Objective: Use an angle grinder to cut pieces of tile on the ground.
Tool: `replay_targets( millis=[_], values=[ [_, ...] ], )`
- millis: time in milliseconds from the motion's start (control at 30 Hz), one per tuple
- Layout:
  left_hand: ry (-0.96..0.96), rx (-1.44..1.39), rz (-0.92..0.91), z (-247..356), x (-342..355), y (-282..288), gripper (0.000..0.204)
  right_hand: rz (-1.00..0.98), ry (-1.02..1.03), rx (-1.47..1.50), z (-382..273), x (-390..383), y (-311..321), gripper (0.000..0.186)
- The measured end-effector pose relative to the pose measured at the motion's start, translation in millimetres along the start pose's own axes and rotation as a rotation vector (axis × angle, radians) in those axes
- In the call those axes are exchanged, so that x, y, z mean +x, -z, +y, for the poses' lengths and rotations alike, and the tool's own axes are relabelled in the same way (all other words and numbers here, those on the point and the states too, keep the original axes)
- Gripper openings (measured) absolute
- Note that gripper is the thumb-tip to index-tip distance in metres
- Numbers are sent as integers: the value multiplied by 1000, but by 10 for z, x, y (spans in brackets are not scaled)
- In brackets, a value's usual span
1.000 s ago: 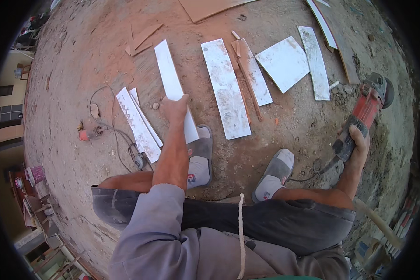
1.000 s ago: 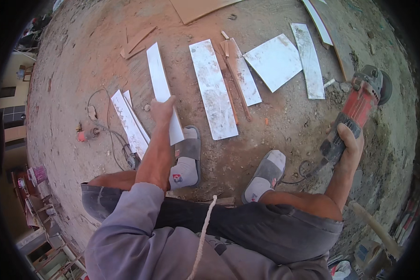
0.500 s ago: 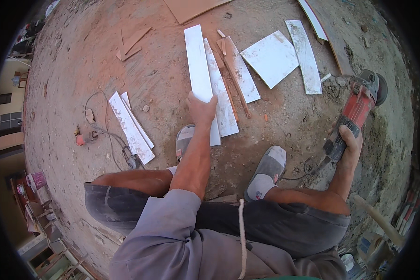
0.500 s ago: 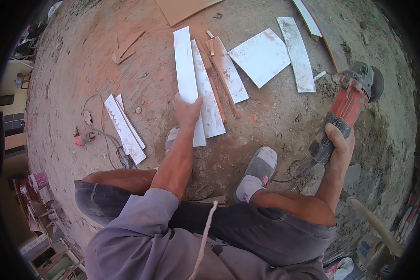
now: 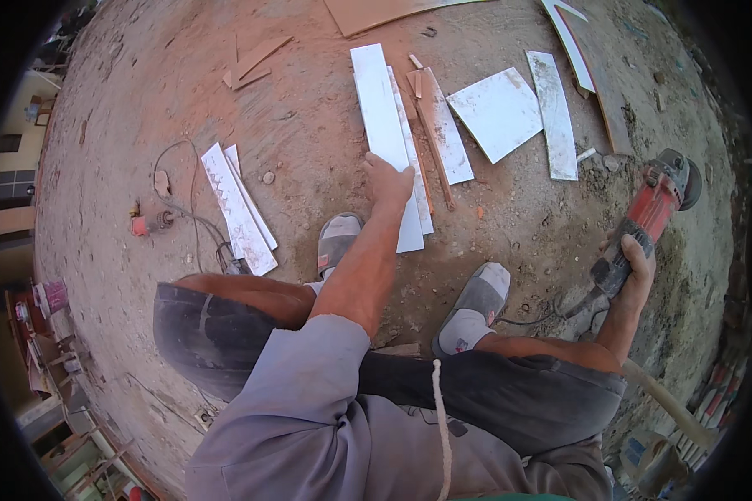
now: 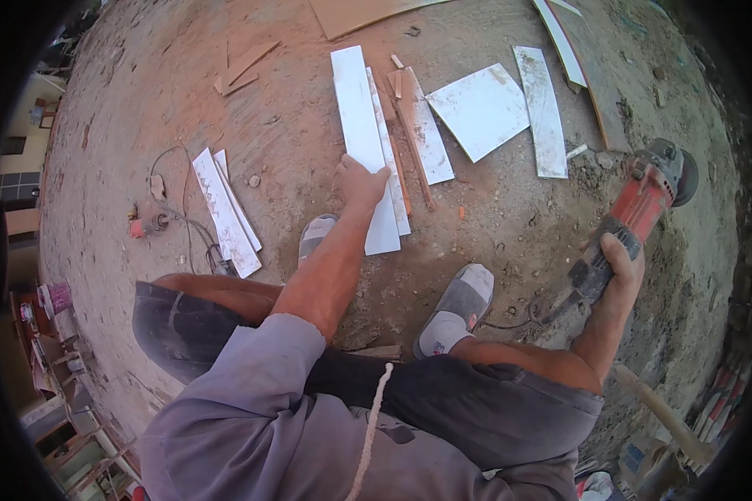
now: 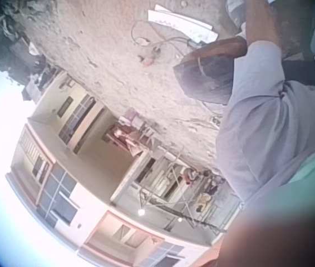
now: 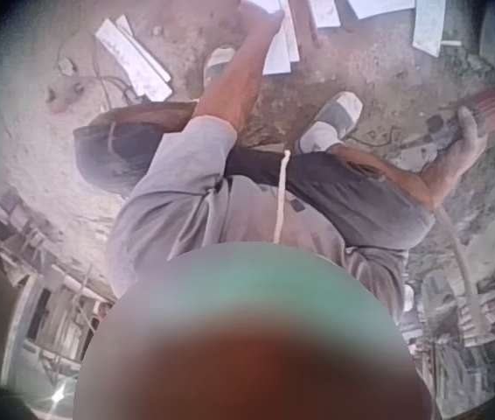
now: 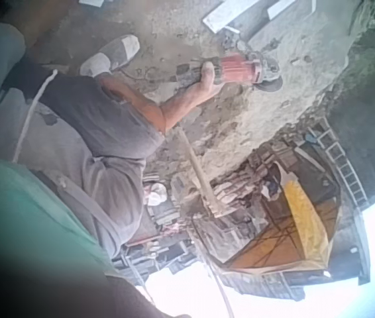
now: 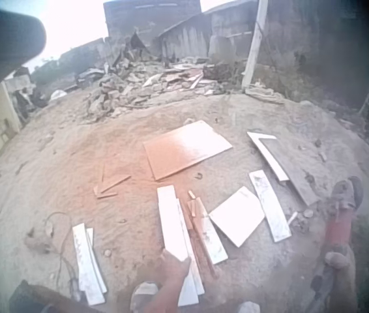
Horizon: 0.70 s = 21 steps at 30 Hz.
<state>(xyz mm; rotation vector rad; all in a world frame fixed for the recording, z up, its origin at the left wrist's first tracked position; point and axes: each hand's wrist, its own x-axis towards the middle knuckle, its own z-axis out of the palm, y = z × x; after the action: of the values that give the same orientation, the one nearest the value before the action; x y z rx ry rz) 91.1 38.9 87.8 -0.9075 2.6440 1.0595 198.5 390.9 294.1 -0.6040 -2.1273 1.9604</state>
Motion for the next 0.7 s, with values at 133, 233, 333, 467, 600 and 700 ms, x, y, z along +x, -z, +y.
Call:
replay_targets(
  millis=[133,233,333,467,600,700],
  values=[
    [-51,-16,27,-38,48,-48,100,-5,2,-42,-266,47,57,44],
    [-84,-33,54,-68,192,-4,110,-44,-23,-152,-436,100,108,38],
    [-130,-74,2,7,320,121,113,-44,-34,-330,-676,43,166,37],
    [-76,-139,-28,105,301,66,110,-35,-3,-425,-859,-101,20,36],
    [-45,-101,59,152,270,122,94,-58,-28,-426,-807,-83,-93,37],
    [-1,-118,67,218,237,142,84,-24,-16,-177,-662,-199,-568,37]
  ],
)
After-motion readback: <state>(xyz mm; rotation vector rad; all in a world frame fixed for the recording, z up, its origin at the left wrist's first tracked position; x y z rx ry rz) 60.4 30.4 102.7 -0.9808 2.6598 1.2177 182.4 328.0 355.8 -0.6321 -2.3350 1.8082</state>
